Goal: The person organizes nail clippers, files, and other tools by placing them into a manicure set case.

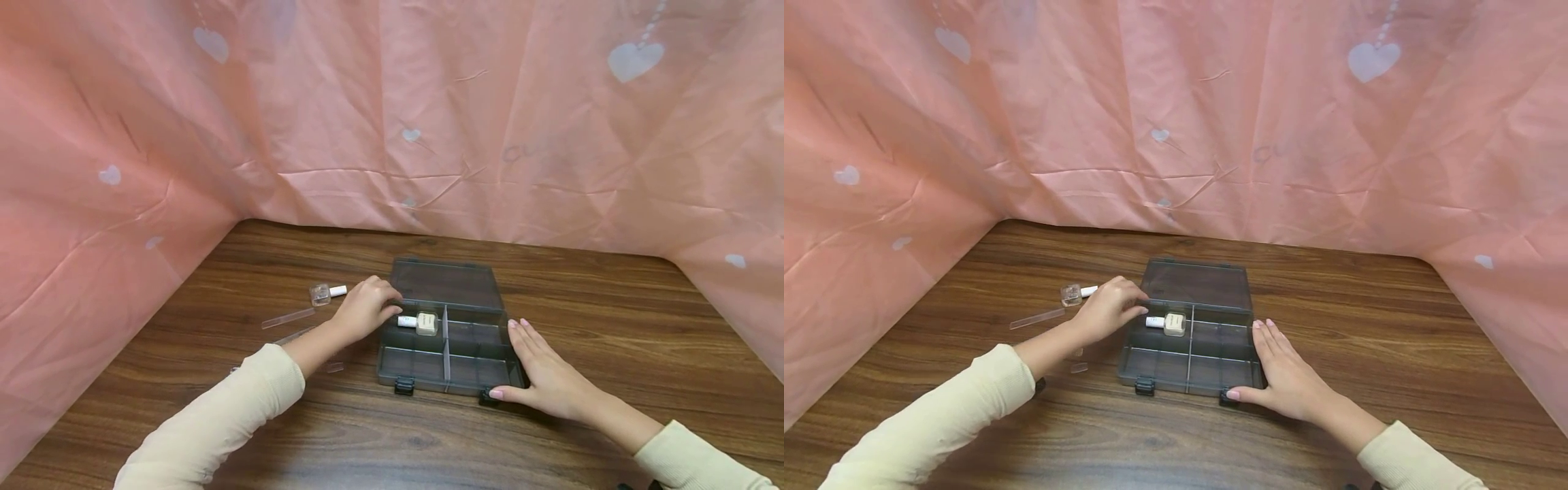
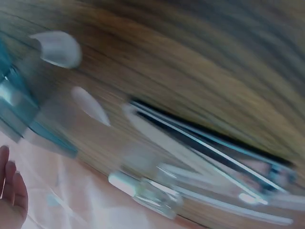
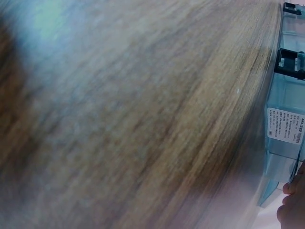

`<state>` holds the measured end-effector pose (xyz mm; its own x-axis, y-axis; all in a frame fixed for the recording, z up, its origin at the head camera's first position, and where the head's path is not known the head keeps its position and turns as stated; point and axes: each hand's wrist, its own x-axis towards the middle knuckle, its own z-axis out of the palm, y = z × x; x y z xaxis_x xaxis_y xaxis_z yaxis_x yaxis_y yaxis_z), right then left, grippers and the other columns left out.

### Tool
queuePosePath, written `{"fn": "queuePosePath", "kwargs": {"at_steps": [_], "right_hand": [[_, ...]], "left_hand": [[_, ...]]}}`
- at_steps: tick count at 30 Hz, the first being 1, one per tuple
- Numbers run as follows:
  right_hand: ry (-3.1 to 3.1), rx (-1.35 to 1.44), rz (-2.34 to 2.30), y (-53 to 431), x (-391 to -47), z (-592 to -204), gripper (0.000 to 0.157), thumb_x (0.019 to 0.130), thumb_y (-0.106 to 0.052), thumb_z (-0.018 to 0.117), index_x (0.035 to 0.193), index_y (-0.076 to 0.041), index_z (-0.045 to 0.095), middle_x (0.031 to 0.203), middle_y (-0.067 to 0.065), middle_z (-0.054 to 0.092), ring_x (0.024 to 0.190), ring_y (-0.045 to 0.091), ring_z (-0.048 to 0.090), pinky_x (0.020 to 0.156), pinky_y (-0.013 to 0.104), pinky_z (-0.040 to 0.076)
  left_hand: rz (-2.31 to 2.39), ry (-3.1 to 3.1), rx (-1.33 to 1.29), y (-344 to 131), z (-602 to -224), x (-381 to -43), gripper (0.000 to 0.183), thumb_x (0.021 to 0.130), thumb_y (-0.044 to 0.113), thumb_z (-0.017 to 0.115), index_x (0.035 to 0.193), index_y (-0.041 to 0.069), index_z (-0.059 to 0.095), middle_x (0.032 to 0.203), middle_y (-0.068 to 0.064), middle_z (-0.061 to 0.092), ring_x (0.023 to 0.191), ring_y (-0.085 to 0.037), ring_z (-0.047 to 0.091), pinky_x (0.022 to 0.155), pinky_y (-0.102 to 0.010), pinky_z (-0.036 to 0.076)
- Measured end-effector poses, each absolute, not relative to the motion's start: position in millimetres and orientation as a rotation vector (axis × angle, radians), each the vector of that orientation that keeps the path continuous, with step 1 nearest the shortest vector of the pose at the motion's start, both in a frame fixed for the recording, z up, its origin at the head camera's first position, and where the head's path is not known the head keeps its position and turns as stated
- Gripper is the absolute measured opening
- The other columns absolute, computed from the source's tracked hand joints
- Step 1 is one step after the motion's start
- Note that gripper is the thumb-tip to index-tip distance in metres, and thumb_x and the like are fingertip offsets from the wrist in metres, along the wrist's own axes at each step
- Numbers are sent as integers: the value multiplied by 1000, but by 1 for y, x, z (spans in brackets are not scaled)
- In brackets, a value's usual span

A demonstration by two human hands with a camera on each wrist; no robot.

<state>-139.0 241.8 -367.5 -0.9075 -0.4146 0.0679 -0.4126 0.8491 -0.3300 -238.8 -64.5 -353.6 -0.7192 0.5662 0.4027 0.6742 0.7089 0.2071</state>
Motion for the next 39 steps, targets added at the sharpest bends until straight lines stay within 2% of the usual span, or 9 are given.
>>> {"fn": "queuePosePath", "kwargs": {"at_steps": [5, 9, 18, 21, 28, 32, 39], "right_hand": [[3014, -669, -532, 242, -139, -367, 106, 77, -61, 62, 143, 9, 18, 151, 27, 17, 141, 41, 11, 115, 46, 13], [3010, -670, -530, 242, -139, -367, 106, 77, -62, 61, 143, 10, 18, 151, 27, 16, 141, 41, 11, 114, 48, 15], [3014, -671, -521, 241, -139, -369, 106, 77, -62, 61, 143, 10, 19, 151, 27, 17, 141, 41, 11, 117, 42, 11], [3015, -669, -520, 242, -139, -369, 106, 77, -63, 61, 143, 10, 19, 151, 27, 17, 141, 41, 11, 116, 43, 11], [3017, -668, -524, 242, -139, -368, 106, 77, -62, 61, 143, 10, 19, 151, 27, 17, 141, 41, 11, 117, 41, 10], [3020, -668, -522, 242, -139, -368, 106, 77, -62, 61, 143, 9, 19, 151, 27, 17, 141, 41, 11, 117, 39, 9], [3015, -676, -515, 242, -140, -369, 106, 77, -62, 61, 143, 10, 19, 151, 27, 17, 141, 42, 12, 116, 45, 12]], "left_hand": [[-573, -2547, -881, -84, -352, -240, 20, 78, 19, 74, 93, 5, 71, 94, -6, 70, 92, -22, 61, 83, -34, 50], [-665, -2553, -784, -101, -353, -240, 22, 77, 18, 74, 93, 3, 71, 95, -8, 69, 93, -24, 59, 82, -37, 50], [-823, -2620, -483, -139, -368, -244, 33, 76, 20, 76, 103, 1, 68, 106, -14, 66, 101, -30, 56, 85, -44, 47], [-845, -2623, -446, -147, -373, -245, 36, 75, 19, 77, 104, 0, 67, 106, -17, 65, 99, -33, 57, 86, -45, 46], [-899, -2720, -301, -160, -377, -250, 44, 76, 17, 75, 113, -5, 62, 113, -24, 61, 108, -40, 55, 94, -49, 43], [-915, -2776, -265, -166, -378, -255, 46, 78, 14, 73, 115, -8, 58, 114, -27, 59, 109, -40, 55, 95, -49, 43], [-885, -2847, -257, -174, -381, -259, 45, 80, 12, 72, 116, -9, 57, 116, -28, 59, 112, -40, 54, 97, -48, 43]]}}
